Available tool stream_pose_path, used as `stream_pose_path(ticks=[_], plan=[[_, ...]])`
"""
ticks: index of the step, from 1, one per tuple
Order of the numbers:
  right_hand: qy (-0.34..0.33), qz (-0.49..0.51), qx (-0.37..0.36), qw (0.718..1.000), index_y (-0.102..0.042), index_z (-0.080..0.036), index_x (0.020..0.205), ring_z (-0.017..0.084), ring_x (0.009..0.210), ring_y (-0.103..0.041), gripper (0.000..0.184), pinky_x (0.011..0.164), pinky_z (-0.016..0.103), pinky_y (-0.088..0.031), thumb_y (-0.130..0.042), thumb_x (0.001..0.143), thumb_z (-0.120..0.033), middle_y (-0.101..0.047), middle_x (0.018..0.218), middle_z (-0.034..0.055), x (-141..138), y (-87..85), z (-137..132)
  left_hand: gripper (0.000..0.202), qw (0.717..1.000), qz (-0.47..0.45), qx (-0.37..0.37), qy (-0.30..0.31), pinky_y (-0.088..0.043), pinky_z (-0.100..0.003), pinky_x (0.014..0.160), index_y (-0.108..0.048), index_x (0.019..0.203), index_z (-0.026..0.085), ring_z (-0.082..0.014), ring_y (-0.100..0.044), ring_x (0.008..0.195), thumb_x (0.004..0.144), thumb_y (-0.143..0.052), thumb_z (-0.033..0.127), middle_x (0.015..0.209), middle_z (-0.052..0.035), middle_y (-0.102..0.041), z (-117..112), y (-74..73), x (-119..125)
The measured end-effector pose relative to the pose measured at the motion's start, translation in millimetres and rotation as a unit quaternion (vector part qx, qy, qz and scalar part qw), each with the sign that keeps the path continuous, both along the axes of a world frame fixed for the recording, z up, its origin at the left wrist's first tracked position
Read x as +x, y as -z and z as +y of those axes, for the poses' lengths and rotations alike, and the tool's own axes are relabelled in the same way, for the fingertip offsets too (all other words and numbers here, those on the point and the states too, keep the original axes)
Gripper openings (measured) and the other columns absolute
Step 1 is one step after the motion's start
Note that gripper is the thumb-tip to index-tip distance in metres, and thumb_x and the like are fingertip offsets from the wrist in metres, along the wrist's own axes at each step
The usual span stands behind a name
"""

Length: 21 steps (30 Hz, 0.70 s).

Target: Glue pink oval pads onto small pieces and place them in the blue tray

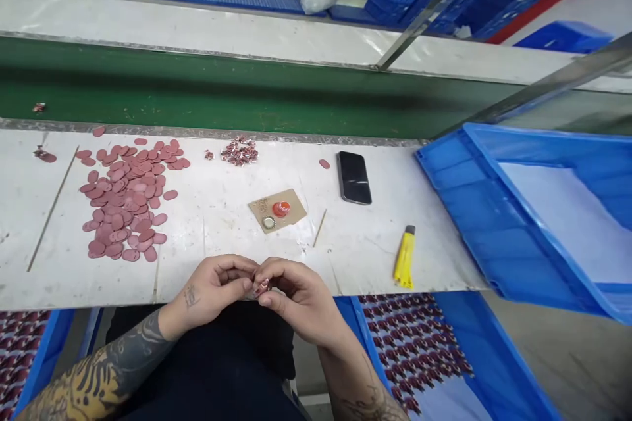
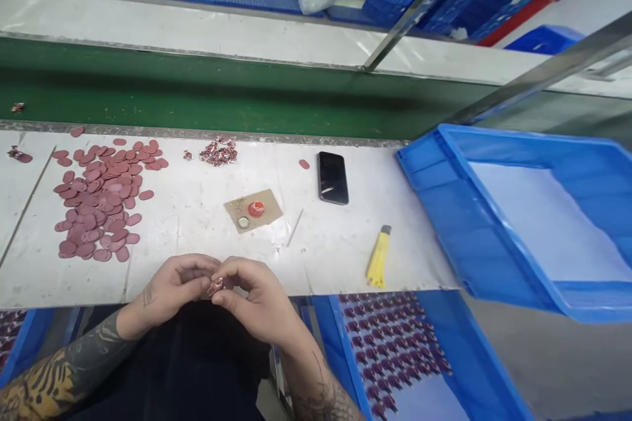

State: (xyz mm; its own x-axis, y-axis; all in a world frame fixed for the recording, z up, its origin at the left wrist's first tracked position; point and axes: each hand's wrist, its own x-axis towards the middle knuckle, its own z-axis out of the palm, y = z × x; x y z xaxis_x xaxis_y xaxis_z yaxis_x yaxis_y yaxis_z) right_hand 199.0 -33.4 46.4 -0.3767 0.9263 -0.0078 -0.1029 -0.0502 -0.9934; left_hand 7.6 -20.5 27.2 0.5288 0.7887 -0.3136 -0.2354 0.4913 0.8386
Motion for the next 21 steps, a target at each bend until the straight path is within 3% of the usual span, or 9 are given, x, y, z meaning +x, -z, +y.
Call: stream_pose_path(ticks=[7, 12, 17, 21], plan=[[-0.112, -0.067, 0.031, 0.991, -0.069, -0.021, 0.094, 0.014, 0.076, -0.068, 0.011, 0.071, 0.027, -0.056, -0.074, 0.085, -0.016, -0.071, 0.086, 0.0012, 4, -10.7, -2, 0.025, 0.996, -0.065, -0.057, 0.031, -0.054, -0.024, 0.070, -0.069, 0.084, 0.012, -0.0159, -0.068, 0.078, 0.079, -0.081, 0.033, 0.086, -0.0076, -0.073, 0, 7.3, -7], [-0.027, -0.081, 0.100, 0.991, -0.066, -0.030, 0.120, 0.014, 0.086, -0.067, 0.034, 0.077, 0.028, -0.056, -0.068, 0.091, -0.014, -0.069, 0.095, 0.0001, -1, -6.2, -6, 0.025, 0.987, -0.127, -0.095, 0.006, -0.054, -0.024, 0.076, -0.068, 0.095, 0.015, -0.0137, -0.069, 0.080, 0.078, -0.083, 0.025, 0.085, -0.0046, -0.072, -3, 6.9, -12], [0.047, -0.148, 0.140, 0.978, -0.063, -0.033, 0.129, 0.014, 0.093, -0.068, 0.041, 0.081, 0.027, -0.057, -0.062, 0.094, -0.012, -0.070, 0.104, 0.0011, -2, -4.2, -10, 0.030, 0.982, -0.152, -0.107, -0.035, -0.055, -0.032, 0.092, -0.069, 0.104, 0.019, -0.0181, -0.069, 0.101, 0.077, -0.083, 0.022, 0.105, -0.0056, -0.072, -5, 5.7, -15], [0.082, -0.207, 0.193, 0.956, -0.060, -0.032, 0.132, 0.013, 0.088, -0.069, 0.045, 0.080, 0.026, -0.058, -0.064, 0.092, -0.012, -0.072, 0.106, 0.0009, -4, -6.7, -12, 0.030, 0.981, -0.153, -0.109, -0.043, -0.055, -0.031, 0.093, -0.070, 0.106, 0.020, -0.0186, -0.069, 0.104, 0.078, -0.082, 0.023, 0.109, -0.0061, -0.073, -5, 7.0, -14]])
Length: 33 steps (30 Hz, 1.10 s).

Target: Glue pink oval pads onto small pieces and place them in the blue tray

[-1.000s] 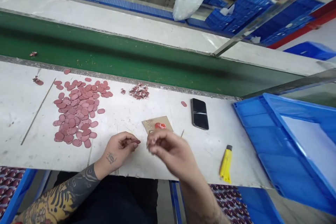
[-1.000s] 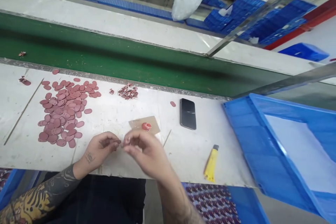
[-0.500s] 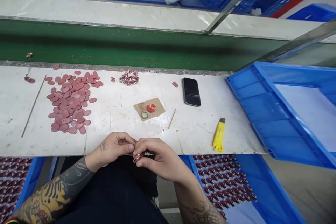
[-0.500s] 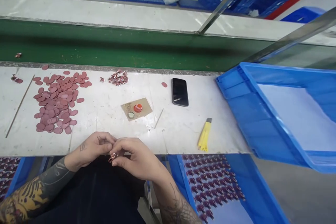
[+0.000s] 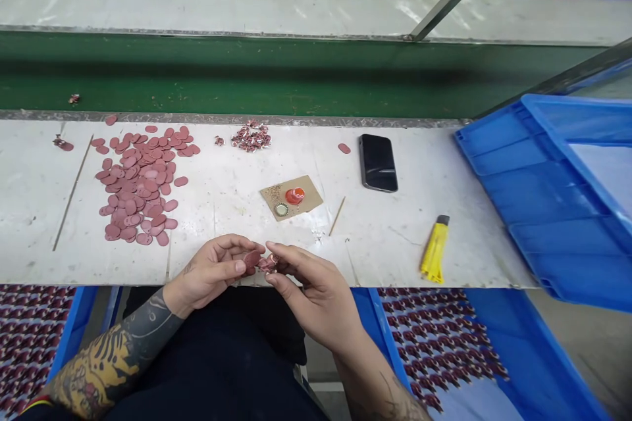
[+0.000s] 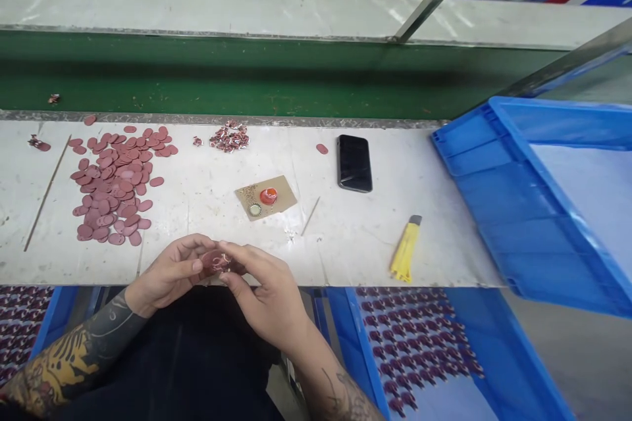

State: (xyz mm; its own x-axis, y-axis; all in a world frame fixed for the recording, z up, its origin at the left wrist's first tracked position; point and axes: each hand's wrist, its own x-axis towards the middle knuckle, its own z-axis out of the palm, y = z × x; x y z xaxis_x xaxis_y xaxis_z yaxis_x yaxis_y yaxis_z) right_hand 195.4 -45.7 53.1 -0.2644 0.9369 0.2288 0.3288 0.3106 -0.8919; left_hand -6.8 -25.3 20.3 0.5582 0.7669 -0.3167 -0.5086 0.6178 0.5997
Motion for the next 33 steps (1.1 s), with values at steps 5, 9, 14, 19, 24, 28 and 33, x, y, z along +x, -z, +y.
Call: stream_pose_path(ticks=[5, 9, 14, 19, 24, 28, 33], plan=[[0.021, -0.049, 0.030, 0.998, -0.058, -0.027, 0.133, 0.013, 0.080, -0.069, 0.045, 0.077, 0.025, -0.060, -0.065, 0.090, -0.015, -0.074, 0.106, 0.0020, -0.8, -2.5, 0.6, 0.027, 1.000, 0.012, -0.003, -0.017, -0.055, -0.029, 0.089, -0.071, 0.103, 0.020, -0.0178, -0.070, 0.099, 0.079, -0.082, 0.026, 0.105, -0.0055, -0.074, -0.5, 3.5, 2.6], [0.013, -0.059, 0.024, 0.998, -0.059, -0.026, 0.132, 0.013, 0.080, -0.070, 0.043, 0.077, 0.025, -0.060, -0.065, 0.091, -0.016, -0.074, 0.105, 0.0022, -1.8, -3.6, 1.5, 0.028, 1.000, 0.011, -0.005, -0.028, -0.056, -0.026, 0.082, -0.072, 0.100, 0.019, -0.0155, -0.071, 0.091, 0.076, -0.085, 0.027, 0.097, -0.0042, -0.075, 0.4, 2.6, 4.8], [-0.002, -0.050, 0.016, 0.999, -0.058, -0.026, 0.132, 0.013, 0.080, -0.070, 0.044, 0.076, 0.025, -0.060, -0.065, 0.090, -0.015, -0.075, 0.106, 0.0024, -4.6, -3.0, 3.4, 0.028, 0.999, -0.007, 0.000, -0.034, -0.056, -0.021, 0.073, -0.073, 0.095, 0.017, -0.0132, -0.071, 0.082, 0.073, -0.087, 0.026, 0.090, -0.0041, -0.075, 2.2, 1.0, 7.4], [-0.003, -0.046, 0.016, 0.999, -0.059, -0.025, 0.131, 0.013, 0.081, -0.070, 0.044, 0.077, 0.025, -0.061, -0.065, 0.090, -0.014, -0.075, 0.110, 0.0038, -6.4, -0.7, 4.9, 0.026, 0.999, -0.012, 0.008, -0.030, -0.054, -0.019, 0.070, -0.073, 0.096, 0.017, -0.0117, -0.070, 0.079, 0.075, -0.086, 0.025, 0.089, -0.0037, -0.075, 1.7, 4.8, 7.8], [-0.003, -0.051, 0.010, 0.999, -0.058, -0.027, 0.133, 0.015, 0.082, -0.071, 0.045, 0.078, 0.028, -0.061, -0.064, 0.090, -0.015, -0.074, 0.110, 0.0037, -6.7, 1.2, 4.6, 0.027, 0.999, -0.003, 0.010, -0.031, -0.055, -0.022, 0.076, -0.073, 0.096, 0.018, -0.0131, -0.070, 0.083, 0.074, -0.086, 0.026, 0.091, -0.0036, -0.076, 1.4, 7.1, 8.5], [-0.007, -0.057, 0.012, 0.998, -0.057, -0.028, 0.134, 0.016, 0.083, -0.071, 0.046, 0.077, 0.030, -0.061, -0.062, 0.091, -0.014, -0.074, 0.110, 0.0042, -5.7, 1.3, 3.9, 0.026, 0.999, 0.002, 0.016, -0.030, -0.054, -0.023, 0.077, -0.072, 0.096, 0.018, -0.0136, -0.071, 0.083, 0.075, -0.086, 0.025, 0.091, -0.0037, -0.075, 1.2, 7.0, 8.6], [-0.031, -0.066, 0.026, 0.997, -0.055, -0.026, 0.135, 0.017, 0.084, -0.071, 0.045, 0.076, 0.030, -0.061, -0.062, 0.092, -0.015, -0.074, 0.106, 0.0056, -4.4, 0.3, 4.0, 0.027, 0.999, 0.022, 0.014, -0.027, -0.056, -0.024, 0.076, -0.071, 0.096, 0.016, -0.0147, -0.071, 0.084, 0.074, -0.086, 0.022, 0.091, -0.0045, -0.075, 0.9, 6.7, 7.3]])
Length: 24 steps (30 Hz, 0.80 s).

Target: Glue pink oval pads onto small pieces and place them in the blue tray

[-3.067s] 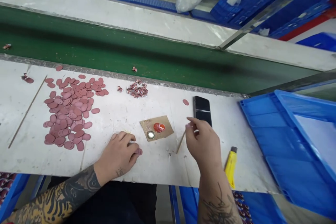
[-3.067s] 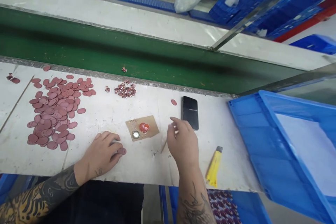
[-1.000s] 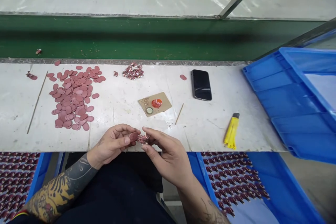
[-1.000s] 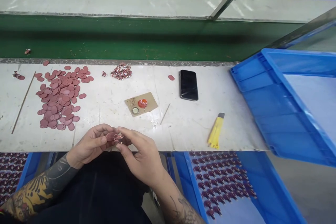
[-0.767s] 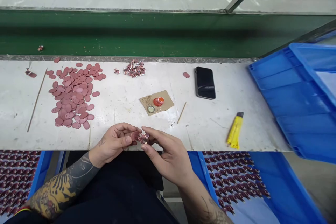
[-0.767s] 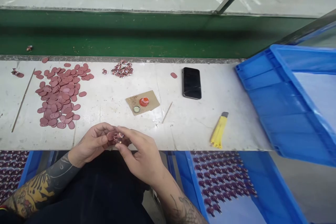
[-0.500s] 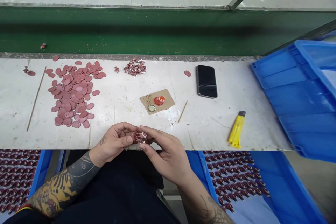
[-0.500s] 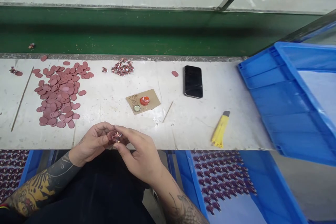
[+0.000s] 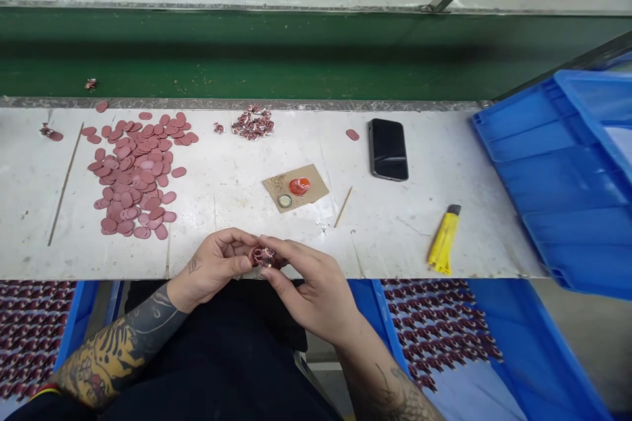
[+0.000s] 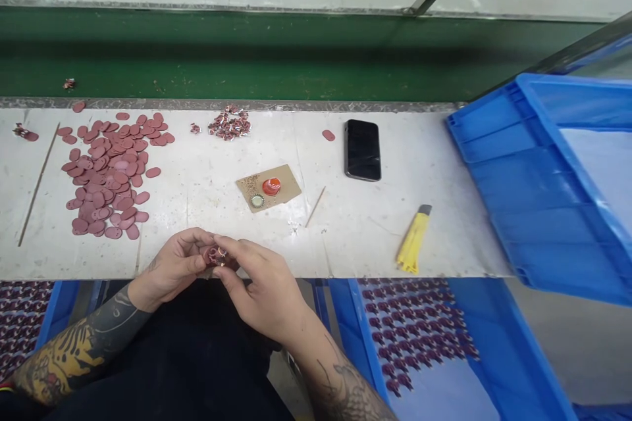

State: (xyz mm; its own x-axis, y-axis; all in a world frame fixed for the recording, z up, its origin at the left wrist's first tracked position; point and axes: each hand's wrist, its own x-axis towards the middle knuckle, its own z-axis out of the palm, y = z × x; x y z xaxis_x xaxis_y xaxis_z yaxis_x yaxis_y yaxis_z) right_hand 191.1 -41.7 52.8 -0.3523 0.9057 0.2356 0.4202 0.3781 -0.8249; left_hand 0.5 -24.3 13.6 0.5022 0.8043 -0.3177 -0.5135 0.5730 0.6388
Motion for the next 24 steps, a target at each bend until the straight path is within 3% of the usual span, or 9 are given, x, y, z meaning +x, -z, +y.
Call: stream_pose_path(ticks=[8, 24], plan=[[-0.008, -0.009, 0.017, 1.000, -0.056, -0.025, 0.134, 0.017, 0.083, -0.072, 0.043, 0.074, 0.029, -0.061, -0.063, 0.093, -0.017, -0.075, 0.102, 0.0052, -0.4, 0.9, 1.5, 0.030, 1.000, 0.011, -0.001, 0.003, -0.061, -0.028, 0.075, -0.070, 0.096, 0.016, -0.0170, -0.072, 0.084, 0.072, -0.087, 0.021, 0.089, -0.0046, -0.076, 0.2, 3.1, -3.2], [-0.010, 0.002, -0.002, 1.000, -0.060, -0.026, 0.131, 0.018, 0.084, -0.074, 0.042, 0.075, 0.031, -0.061, -0.065, 0.090, -0.017, -0.077, 0.101, 0.0044, 2.8, -1.2, 5.4, 0.030, 0.999, 0.037, 0.020, -0.005, -0.061, -0.026, 0.074, -0.069, 0.092, 0.014, -0.0167, -0.072, 0.084, 0.070, -0.088, 0.020, 0.091, -0.0059, -0.075, 0.1, 7.4, -4.0]])
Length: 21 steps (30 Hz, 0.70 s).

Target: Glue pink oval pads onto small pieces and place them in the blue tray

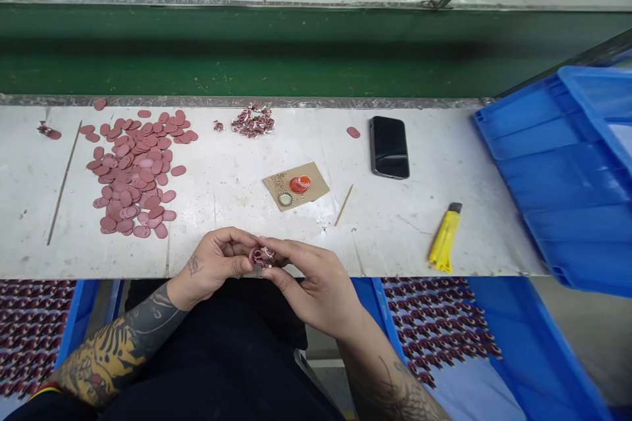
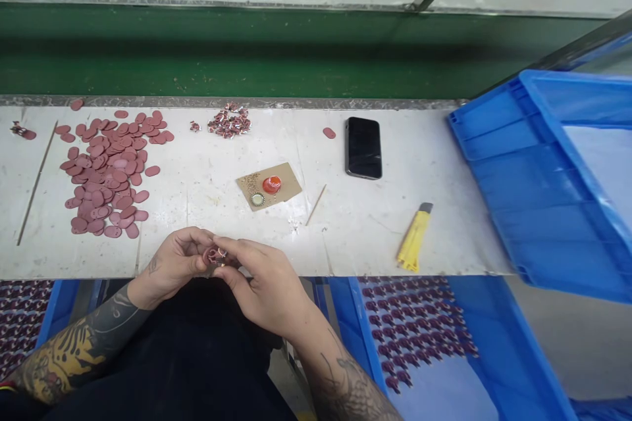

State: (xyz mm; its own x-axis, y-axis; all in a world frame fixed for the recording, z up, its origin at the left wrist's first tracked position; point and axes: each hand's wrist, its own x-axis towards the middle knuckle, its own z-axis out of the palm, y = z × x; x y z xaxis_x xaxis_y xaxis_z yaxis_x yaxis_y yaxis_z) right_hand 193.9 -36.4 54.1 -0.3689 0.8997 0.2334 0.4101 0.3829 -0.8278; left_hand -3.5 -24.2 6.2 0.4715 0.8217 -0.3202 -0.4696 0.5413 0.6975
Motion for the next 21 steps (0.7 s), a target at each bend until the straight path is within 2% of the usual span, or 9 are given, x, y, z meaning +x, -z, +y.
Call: stream_pose_path(ticks=[8, 21], plan=[[-0.011, -0.024, 0.009, 1.000, -0.058, -0.026, 0.134, 0.019, 0.085, -0.073, 0.045, 0.075, 0.032, -0.061, -0.062, 0.091, -0.015, -0.076, 0.103, 0.0052, 0, 0.2, 1, 0.026, 1.000, 0.010, 0.024, -0.017, -0.061, -0.023, 0.069, -0.071, 0.089, 0.014, -0.0159, -0.072, 0.083, 0.069, -0.088, 0.016, 0.094, -0.0057, -0.075, 2, -4.6, 2], [-0.003, -0.047, 0.028, 0.999, -0.059, -0.026, 0.132, 0.021, 0.083, -0.074, 0.041, 0.072, 0.034, -0.063, -0.061, 0.092, -0.017, -0.077, 0.101, 0.0054, -1, 0.8, 2, 0.024, 0.998, 0.025, 0.046, -0.026, -0.061, -0.024, 0.067, -0.074, 0.084, 0.015, -0.0164, -0.072, 0.080, 0.065, -0.089, 0.015, 0.092, -0.0050, -0.073, 6, -10.2, 3]])
